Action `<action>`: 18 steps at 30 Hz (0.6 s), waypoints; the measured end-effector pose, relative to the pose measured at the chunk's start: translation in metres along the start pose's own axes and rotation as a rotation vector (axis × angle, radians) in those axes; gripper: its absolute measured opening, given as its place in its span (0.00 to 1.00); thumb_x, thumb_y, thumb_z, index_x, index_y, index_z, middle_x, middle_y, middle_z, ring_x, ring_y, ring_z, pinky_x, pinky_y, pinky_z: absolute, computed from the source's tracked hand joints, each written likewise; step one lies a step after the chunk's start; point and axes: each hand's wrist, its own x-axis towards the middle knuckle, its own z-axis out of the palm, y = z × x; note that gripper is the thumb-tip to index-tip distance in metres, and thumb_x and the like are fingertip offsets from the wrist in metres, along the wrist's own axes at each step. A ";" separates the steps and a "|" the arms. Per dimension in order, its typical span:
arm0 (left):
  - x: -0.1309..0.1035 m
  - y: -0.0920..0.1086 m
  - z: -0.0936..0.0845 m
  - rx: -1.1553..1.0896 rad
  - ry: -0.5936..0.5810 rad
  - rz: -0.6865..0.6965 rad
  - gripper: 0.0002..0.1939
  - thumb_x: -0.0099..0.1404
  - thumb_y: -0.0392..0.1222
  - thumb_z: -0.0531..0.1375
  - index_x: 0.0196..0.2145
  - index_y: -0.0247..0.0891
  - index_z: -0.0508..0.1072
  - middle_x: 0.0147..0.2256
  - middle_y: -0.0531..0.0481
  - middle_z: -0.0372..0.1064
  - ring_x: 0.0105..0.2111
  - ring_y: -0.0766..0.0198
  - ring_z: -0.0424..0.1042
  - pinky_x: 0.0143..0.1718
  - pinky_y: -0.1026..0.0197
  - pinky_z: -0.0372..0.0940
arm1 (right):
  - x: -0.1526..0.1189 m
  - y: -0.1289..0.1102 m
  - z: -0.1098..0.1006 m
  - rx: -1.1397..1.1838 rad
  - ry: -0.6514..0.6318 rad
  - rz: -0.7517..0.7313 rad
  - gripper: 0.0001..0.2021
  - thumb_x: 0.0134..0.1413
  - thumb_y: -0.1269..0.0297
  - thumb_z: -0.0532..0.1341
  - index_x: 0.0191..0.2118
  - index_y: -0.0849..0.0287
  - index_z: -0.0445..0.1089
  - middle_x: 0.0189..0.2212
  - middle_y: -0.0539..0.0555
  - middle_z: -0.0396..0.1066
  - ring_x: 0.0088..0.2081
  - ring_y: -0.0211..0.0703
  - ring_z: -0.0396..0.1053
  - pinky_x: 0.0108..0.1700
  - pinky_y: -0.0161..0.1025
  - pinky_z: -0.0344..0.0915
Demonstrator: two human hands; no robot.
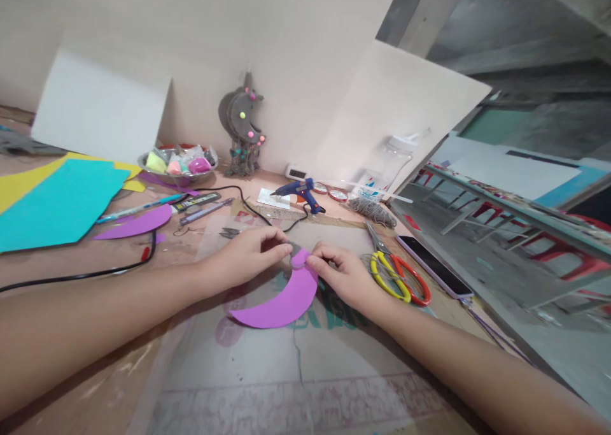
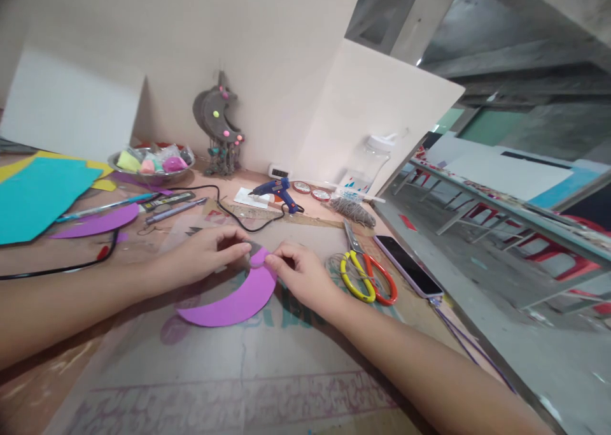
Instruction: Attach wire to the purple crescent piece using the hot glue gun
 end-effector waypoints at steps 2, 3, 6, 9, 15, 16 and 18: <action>0.000 0.000 0.001 0.011 -0.003 -0.010 0.13 0.63 0.49 0.53 0.31 0.37 0.70 0.27 0.52 0.69 0.27 0.65 0.66 0.27 0.65 0.58 | 0.000 0.001 0.000 0.016 0.018 0.016 0.15 0.58 0.58 0.55 0.23 0.60 0.63 0.22 0.48 0.61 0.27 0.36 0.60 0.33 0.35 0.58; 0.000 0.000 0.001 0.017 -0.005 -0.015 0.14 0.63 0.49 0.52 0.30 0.37 0.70 0.26 0.53 0.69 0.27 0.65 0.66 0.27 0.65 0.57 | 0.000 0.001 -0.001 0.021 0.024 0.020 0.15 0.58 0.58 0.55 0.23 0.60 0.63 0.22 0.48 0.60 0.27 0.36 0.60 0.32 0.35 0.58; -0.001 0.003 0.001 0.023 0.005 -0.028 0.13 0.63 0.47 0.52 0.28 0.36 0.69 0.24 0.54 0.67 0.24 0.67 0.64 0.24 0.66 0.55 | 0.000 0.000 -0.001 0.026 0.017 0.021 0.15 0.58 0.58 0.55 0.23 0.60 0.63 0.22 0.48 0.60 0.28 0.37 0.60 0.33 0.35 0.58; -0.002 0.006 0.001 -0.010 0.030 -0.046 0.11 0.62 0.44 0.52 0.27 0.37 0.68 0.22 0.55 0.65 0.22 0.68 0.61 0.22 0.66 0.53 | 0.001 0.000 -0.001 0.023 0.014 0.022 0.15 0.58 0.59 0.55 0.23 0.60 0.62 0.22 0.48 0.60 0.28 0.37 0.60 0.34 0.35 0.58; -0.001 0.004 0.001 -0.124 0.071 -0.058 0.08 0.60 0.43 0.53 0.32 0.38 0.68 0.23 0.54 0.67 0.21 0.68 0.62 0.22 0.66 0.55 | 0.001 0.000 -0.001 0.013 0.018 0.003 0.15 0.58 0.58 0.55 0.23 0.59 0.63 0.22 0.48 0.60 0.27 0.36 0.60 0.32 0.35 0.58; -0.001 0.003 0.001 -0.125 0.064 -0.055 0.09 0.60 0.44 0.53 0.32 0.37 0.69 0.24 0.53 0.68 0.22 0.67 0.63 0.22 0.66 0.56 | 0.001 0.000 0.000 0.009 0.017 -0.002 0.15 0.58 0.57 0.55 0.23 0.59 0.63 0.22 0.48 0.61 0.27 0.37 0.60 0.33 0.35 0.59; -0.001 0.002 0.001 -0.103 0.043 -0.050 0.11 0.60 0.47 0.54 0.31 0.37 0.69 0.25 0.52 0.69 0.24 0.67 0.65 0.23 0.66 0.56 | 0.000 -0.001 0.000 -0.006 0.014 -0.015 0.16 0.58 0.56 0.55 0.23 0.59 0.64 0.23 0.49 0.62 0.28 0.38 0.61 0.34 0.36 0.60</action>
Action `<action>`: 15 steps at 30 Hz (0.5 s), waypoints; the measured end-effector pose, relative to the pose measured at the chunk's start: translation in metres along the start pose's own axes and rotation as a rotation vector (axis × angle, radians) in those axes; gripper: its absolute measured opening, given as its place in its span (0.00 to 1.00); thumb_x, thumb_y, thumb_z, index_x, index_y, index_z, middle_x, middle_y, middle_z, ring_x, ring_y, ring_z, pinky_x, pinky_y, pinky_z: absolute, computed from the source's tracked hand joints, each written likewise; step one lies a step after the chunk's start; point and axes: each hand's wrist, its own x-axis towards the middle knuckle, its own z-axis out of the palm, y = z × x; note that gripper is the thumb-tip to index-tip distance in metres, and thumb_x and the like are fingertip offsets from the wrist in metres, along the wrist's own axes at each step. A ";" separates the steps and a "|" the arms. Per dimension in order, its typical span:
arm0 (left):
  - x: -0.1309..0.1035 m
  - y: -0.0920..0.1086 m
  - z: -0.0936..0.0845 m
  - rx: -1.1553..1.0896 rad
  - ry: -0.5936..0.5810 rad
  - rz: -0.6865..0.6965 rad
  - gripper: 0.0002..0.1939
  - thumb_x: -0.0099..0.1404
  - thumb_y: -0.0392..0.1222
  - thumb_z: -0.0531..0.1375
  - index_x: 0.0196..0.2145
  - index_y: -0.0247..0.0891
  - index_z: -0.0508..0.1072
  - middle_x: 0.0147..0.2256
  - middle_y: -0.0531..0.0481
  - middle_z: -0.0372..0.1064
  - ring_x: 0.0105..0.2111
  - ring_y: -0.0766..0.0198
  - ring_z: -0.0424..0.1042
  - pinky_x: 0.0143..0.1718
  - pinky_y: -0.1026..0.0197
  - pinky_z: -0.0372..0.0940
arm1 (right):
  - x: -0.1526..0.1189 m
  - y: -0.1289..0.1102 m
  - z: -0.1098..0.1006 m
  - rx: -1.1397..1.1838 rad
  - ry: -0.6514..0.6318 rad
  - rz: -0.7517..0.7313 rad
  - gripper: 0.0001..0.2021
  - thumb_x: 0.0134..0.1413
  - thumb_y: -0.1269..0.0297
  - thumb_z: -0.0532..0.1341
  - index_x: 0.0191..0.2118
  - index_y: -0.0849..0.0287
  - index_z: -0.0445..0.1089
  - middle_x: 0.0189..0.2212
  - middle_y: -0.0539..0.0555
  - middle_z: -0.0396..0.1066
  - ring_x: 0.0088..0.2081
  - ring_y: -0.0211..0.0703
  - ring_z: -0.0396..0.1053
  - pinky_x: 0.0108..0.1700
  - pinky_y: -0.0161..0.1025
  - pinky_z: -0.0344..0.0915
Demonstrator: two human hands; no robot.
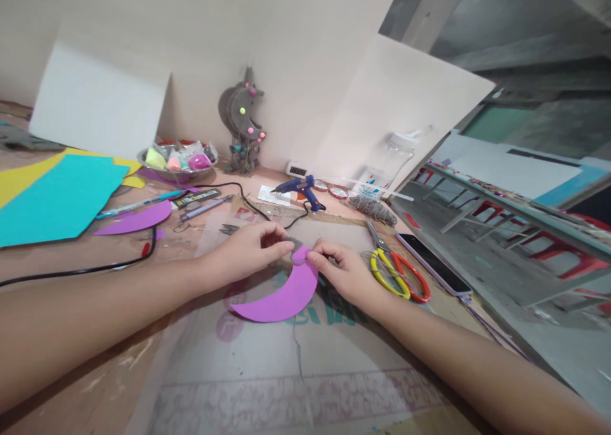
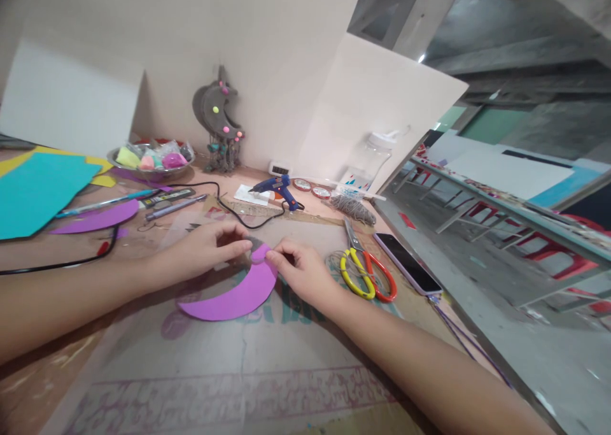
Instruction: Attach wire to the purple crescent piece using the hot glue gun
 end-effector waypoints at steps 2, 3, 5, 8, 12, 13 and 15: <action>0.000 -0.001 0.000 0.032 -0.010 0.006 0.11 0.60 0.48 0.55 0.30 0.37 0.70 0.24 0.53 0.68 0.23 0.67 0.64 0.22 0.66 0.56 | 0.000 -0.001 0.000 -0.018 -0.004 -0.006 0.17 0.58 0.55 0.54 0.23 0.59 0.65 0.23 0.50 0.63 0.29 0.38 0.62 0.34 0.37 0.60; 0.000 0.000 0.000 0.044 -0.007 0.007 0.11 0.60 0.47 0.55 0.29 0.37 0.70 0.24 0.53 0.67 0.23 0.68 0.63 0.22 0.66 0.55 | -0.001 -0.001 0.000 -0.024 -0.008 -0.010 0.17 0.58 0.55 0.54 0.24 0.59 0.65 0.23 0.50 0.63 0.29 0.39 0.62 0.35 0.37 0.60; -0.001 0.001 0.000 0.060 0.000 0.008 0.11 0.60 0.46 0.54 0.29 0.37 0.69 0.23 0.54 0.66 0.21 0.69 0.61 0.21 0.67 0.54 | -0.001 -0.002 0.000 -0.031 -0.020 -0.025 0.16 0.58 0.55 0.54 0.24 0.59 0.65 0.23 0.50 0.64 0.29 0.39 0.62 0.35 0.37 0.60; -0.002 0.005 0.000 0.076 -0.015 -0.001 0.10 0.60 0.45 0.54 0.27 0.37 0.69 0.21 0.55 0.65 0.19 0.70 0.60 0.20 0.67 0.52 | -0.001 -0.002 0.000 -0.041 -0.047 -0.062 0.16 0.59 0.57 0.54 0.23 0.59 0.64 0.23 0.50 0.63 0.29 0.38 0.62 0.35 0.37 0.60; -0.003 0.007 -0.001 0.086 -0.024 -0.008 0.10 0.61 0.44 0.52 0.28 0.37 0.68 0.22 0.55 0.66 0.20 0.69 0.60 0.20 0.67 0.52 | -0.001 -0.002 0.000 -0.068 -0.086 -0.096 0.16 0.59 0.59 0.54 0.23 0.59 0.63 0.24 0.50 0.63 0.29 0.37 0.61 0.35 0.36 0.59; -0.002 0.006 -0.001 0.094 -0.027 -0.001 0.10 0.61 0.45 0.52 0.28 0.37 0.68 0.22 0.55 0.66 0.21 0.69 0.61 0.20 0.67 0.52 | -0.001 -0.002 0.000 -0.071 -0.098 -0.101 0.16 0.60 0.59 0.54 0.22 0.59 0.63 0.24 0.50 0.63 0.28 0.37 0.61 0.34 0.36 0.59; -0.001 0.005 -0.002 0.114 -0.051 0.018 0.12 0.62 0.46 0.52 0.28 0.37 0.69 0.23 0.54 0.66 0.22 0.68 0.62 0.22 0.67 0.53 | -0.001 -0.003 0.000 -0.066 -0.128 -0.107 0.17 0.59 0.58 0.54 0.22 0.60 0.63 0.24 0.50 0.63 0.28 0.37 0.61 0.35 0.36 0.59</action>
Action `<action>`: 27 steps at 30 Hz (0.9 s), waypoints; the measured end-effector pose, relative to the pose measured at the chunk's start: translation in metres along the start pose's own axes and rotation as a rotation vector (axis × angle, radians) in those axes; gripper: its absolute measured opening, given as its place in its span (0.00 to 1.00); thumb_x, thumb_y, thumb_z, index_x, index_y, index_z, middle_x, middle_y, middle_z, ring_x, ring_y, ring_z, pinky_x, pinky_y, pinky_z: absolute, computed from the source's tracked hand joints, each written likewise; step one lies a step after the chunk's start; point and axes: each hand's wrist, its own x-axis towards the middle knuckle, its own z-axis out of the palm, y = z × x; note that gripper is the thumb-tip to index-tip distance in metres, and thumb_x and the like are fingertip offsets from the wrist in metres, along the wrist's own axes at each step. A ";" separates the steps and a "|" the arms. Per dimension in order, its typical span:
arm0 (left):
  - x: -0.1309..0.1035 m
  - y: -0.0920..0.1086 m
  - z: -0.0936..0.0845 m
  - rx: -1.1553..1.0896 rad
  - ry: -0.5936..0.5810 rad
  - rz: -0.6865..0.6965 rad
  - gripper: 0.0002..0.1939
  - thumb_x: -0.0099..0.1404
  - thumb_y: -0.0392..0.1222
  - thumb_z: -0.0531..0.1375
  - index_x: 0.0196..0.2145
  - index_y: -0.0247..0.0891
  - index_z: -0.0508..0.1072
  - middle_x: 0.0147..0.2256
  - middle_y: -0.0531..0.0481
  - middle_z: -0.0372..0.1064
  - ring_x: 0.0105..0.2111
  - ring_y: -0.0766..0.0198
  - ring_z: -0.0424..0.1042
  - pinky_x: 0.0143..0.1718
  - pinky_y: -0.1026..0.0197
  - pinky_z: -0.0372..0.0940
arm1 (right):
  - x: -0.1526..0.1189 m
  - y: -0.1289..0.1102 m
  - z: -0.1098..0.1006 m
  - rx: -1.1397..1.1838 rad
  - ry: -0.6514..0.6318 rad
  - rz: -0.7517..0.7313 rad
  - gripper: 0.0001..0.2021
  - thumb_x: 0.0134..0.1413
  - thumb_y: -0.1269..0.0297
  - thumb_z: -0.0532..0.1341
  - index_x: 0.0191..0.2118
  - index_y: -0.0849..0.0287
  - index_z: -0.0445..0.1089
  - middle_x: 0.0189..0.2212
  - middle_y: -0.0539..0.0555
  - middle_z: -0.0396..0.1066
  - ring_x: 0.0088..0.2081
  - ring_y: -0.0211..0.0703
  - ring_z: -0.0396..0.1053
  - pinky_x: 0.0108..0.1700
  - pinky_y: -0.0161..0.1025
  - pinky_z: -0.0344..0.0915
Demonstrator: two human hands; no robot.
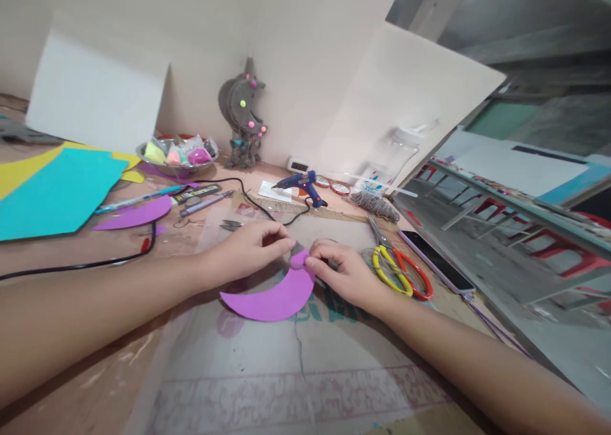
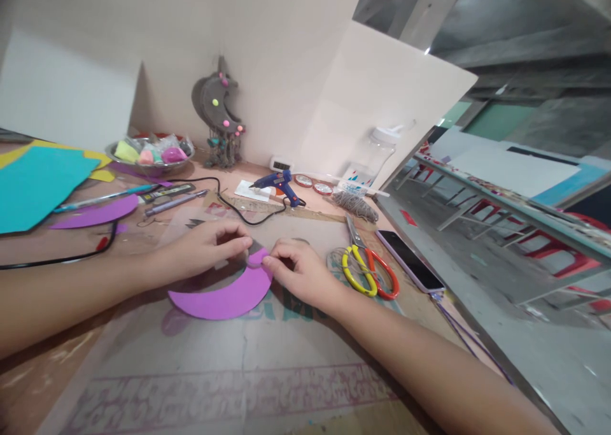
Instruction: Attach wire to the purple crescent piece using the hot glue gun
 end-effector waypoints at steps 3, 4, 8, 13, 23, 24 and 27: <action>0.001 -0.002 0.000 0.041 -0.054 0.033 0.13 0.62 0.47 0.51 0.28 0.37 0.69 0.24 0.54 0.65 0.24 0.67 0.62 0.24 0.66 0.55 | 0.001 0.002 -0.003 0.071 0.003 0.064 0.17 0.60 0.56 0.52 0.24 0.60 0.64 0.23 0.49 0.62 0.27 0.36 0.61 0.33 0.35 0.60; 0.001 -0.003 0.000 0.057 -0.070 0.044 0.13 0.62 0.47 0.51 0.28 0.37 0.69 0.24 0.54 0.65 0.25 0.67 0.63 0.25 0.66 0.55 | 0.002 0.004 -0.005 0.095 0.035 0.103 0.16 0.60 0.55 0.51 0.26 0.60 0.64 0.23 0.49 0.62 0.27 0.36 0.61 0.32 0.34 0.59; 0.002 -0.006 0.001 0.104 -0.112 0.085 0.13 0.63 0.47 0.50 0.31 0.37 0.70 0.28 0.52 0.68 0.29 0.64 0.66 0.31 0.63 0.57 | 0.006 0.017 -0.017 0.050 0.178 0.187 0.13 0.60 0.56 0.52 0.34 0.60 0.68 0.27 0.50 0.67 0.30 0.38 0.65 0.33 0.35 0.61; 0.003 -0.011 0.003 0.114 -0.124 0.131 0.13 0.64 0.45 0.50 0.31 0.37 0.70 0.28 0.53 0.69 0.29 0.64 0.66 0.30 0.63 0.57 | 0.019 0.016 -0.028 -0.116 0.148 0.114 0.10 0.57 0.62 0.56 0.42 0.58 0.69 0.38 0.55 0.72 0.39 0.43 0.69 0.39 0.40 0.65; 0.003 -0.008 0.004 0.074 -0.107 0.126 0.11 0.62 0.40 0.51 0.26 0.36 0.69 0.24 0.55 0.67 0.24 0.68 0.63 0.26 0.66 0.55 | 0.118 0.000 0.010 -0.245 -0.147 -0.187 0.11 0.52 0.64 0.61 0.41 0.60 0.73 0.33 0.52 0.74 0.31 0.37 0.68 0.34 0.34 0.63; 0.003 -0.007 0.003 0.072 -0.103 0.120 0.11 0.62 0.40 0.52 0.26 0.36 0.70 0.23 0.55 0.67 0.24 0.68 0.63 0.27 0.66 0.56 | 0.126 0.000 0.015 -0.282 -0.184 -0.172 0.13 0.50 0.62 0.63 0.42 0.60 0.73 0.32 0.52 0.73 0.30 0.36 0.68 0.32 0.33 0.62; 0.004 -0.006 0.003 0.060 -0.091 0.110 0.10 0.61 0.39 0.52 0.26 0.36 0.70 0.23 0.55 0.67 0.25 0.69 0.63 0.28 0.66 0.56 | 0.141 -0.002 0.025 -0.402 -0.297 -0.191 0.12 0.49 0.64 0.65 0.41 0.61 0.73 0.30 0.50 0.72 0.29 0.35 0.67 0.29 0.31 0.60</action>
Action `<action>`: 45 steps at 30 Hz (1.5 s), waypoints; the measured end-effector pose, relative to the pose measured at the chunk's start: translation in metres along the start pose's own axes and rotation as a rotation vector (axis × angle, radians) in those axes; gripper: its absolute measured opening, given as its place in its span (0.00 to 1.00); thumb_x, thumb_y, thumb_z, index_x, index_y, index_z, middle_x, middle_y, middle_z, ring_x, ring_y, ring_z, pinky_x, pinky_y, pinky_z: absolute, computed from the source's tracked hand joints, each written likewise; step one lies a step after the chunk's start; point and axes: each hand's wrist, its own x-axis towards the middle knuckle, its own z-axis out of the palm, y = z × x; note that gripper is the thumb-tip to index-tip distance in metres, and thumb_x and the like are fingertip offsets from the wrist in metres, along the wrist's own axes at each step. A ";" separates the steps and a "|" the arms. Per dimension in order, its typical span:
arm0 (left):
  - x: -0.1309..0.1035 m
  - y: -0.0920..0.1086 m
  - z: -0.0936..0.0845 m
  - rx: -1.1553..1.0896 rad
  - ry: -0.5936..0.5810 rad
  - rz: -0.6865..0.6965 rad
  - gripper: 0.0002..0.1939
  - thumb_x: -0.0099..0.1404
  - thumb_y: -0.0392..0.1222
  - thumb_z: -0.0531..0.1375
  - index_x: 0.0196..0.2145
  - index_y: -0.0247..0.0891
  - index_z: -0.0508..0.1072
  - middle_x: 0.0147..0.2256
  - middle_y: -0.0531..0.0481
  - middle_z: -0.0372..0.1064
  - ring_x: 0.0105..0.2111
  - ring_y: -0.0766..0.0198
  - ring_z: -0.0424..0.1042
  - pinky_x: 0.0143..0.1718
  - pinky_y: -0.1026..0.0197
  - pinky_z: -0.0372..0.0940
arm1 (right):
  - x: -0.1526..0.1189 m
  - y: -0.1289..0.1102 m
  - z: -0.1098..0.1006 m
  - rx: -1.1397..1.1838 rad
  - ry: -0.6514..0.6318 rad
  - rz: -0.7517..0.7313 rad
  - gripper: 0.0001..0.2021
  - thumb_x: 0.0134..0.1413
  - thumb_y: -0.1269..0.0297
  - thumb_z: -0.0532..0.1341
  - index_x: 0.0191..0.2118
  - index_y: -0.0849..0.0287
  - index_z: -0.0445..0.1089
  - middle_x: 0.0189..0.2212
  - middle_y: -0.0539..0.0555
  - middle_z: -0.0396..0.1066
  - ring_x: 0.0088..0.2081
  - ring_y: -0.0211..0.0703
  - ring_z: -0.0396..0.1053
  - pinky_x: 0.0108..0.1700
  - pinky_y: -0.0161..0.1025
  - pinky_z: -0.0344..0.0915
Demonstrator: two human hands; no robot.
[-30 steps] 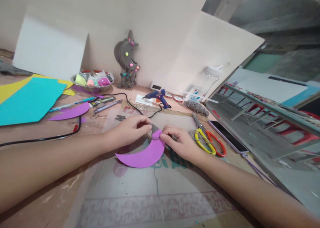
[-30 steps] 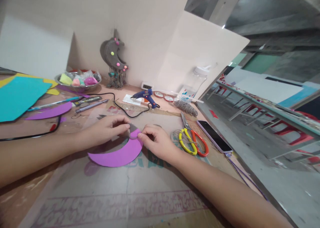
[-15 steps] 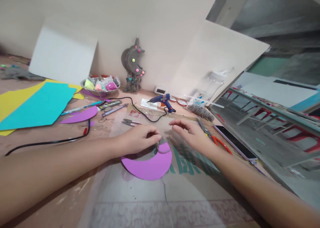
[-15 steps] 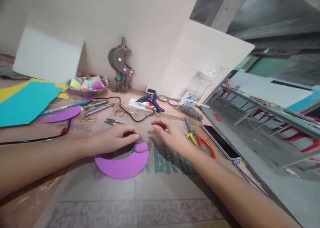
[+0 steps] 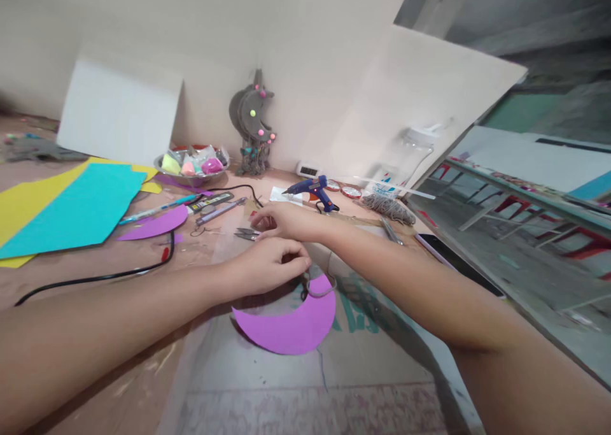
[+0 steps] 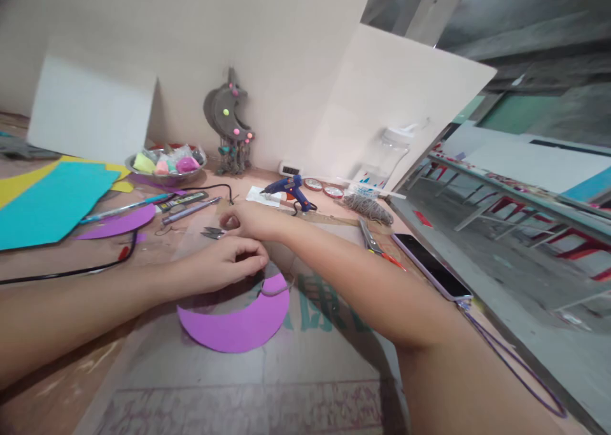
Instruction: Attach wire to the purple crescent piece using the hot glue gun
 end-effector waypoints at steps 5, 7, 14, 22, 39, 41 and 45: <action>-0.001 0.000 0.000 -0.069 -0.057 -0.018 0.09 0.61 0.38 0.52 0.26 0.35 0.69 0.23 0.55 0.66 0.25 0.69 0.63 0.26 0.67 0.56 | 0.005 -0.008 0.004 -0.106 0.051 0.032 0.10 0.56 0.61 0.59 0.36 0.63 0.70 0.30 0.50 0.71 0.32 0.38 0.68 0.37 0.39 0.66; -0.001 -0.001 0.000 -0.066 -0.061 -0.030 0.10 0.62 0.40 0.52 0.26 0.35 0.69 0.23 0.55 0.66 0.25 0.69 0.63 0.26 0.67 0.56 | 0.001 -0.009 0.002 -0.128 0.114 0.074 0.09 0.58 0.62 0.57 0.35 0.63 0.70 0.30 0.51 0.71 0.32 0.39 0.69 0.37 0.40 0.66; -0.002 0.000 -0.002 -0.060 -0.074 -0.001 0.13 0.64 0.44 0.51 0.28 0.35 0.69 0.25 0.55 0.65 0.28 0.68 0.64 0.29 0.66 0.56 | -0.067 -0.011 -0.032 -0.057 0.510 0.194 0.16 0.63 0.68 0.46 0.50 0.64 0.66 0.42 0.57 0.72 0.42 0.42 0.69 0.44 0.38 0.63; -0.002 0.001 -0.002 -0.043 -0.095 0.023 0.12 0.65 0.42 0.51 0.27 0.35 0.67 0.23 0.56 0.62 0.25 0.69 0.62 0.27 0.67 0.55 | -0.155 -0.023 -0.006 -0.158 0.403 0.135 0.20 0.64 0.56 0.47 0.56 0.60 0.62 0.35 0.57 0.70 0.37 0.45 0.67 0.38 0.41 0.61; -0.005 0.007 -0.004 -0.006 -0.129 0.013 0.10 0.64 0.41 0.52 0.27 0.35 0.68 0.22 0.58 0.61 0.25 0.71 0.60 0.27 0.69 0.56 | -0.162 -0.023 0.009 -0.358 0.420 -0.018 0.15 0.64 0.60 0.48 0.43 0.62 0.69 0.27 0.53 0.69 0.29 0.41 0.60 0.33 0.40 0.50; -0.005 0.007 -0.004 -0.011 -0.127 0.017 0.11 0.64 0.42 0.52 0.27 0.35 0.68 0.22 0.58 0.60 0.24 0.71 0.60 0.26 0.69 0.55 | -0.163 -0.023 0.009 -0.360 0.408 -0.013 0.16 0.64 0.60 0.48 0.44 0.62 0.69 0.28 0.54 0.69 0.30 0.42 0.60 0.34 0.40 0.51; -0.005 0.007 -0.004 -0.006 -0.126 0.017 0.11 0.64 0.42 0.52 0.27 0.35 0.68 0.22 0.58 0.60 0.24 0.71 0.60 0.27 0.69 0.55 | -0.163 -0.022 0.009 -0.388 0.367 -0.013 0.17 0.64 0.59 0.47 0.44 0.63 0.69 0.28 0.54 0.68 0.30 0.42 0.59 0.33 0.40 0.51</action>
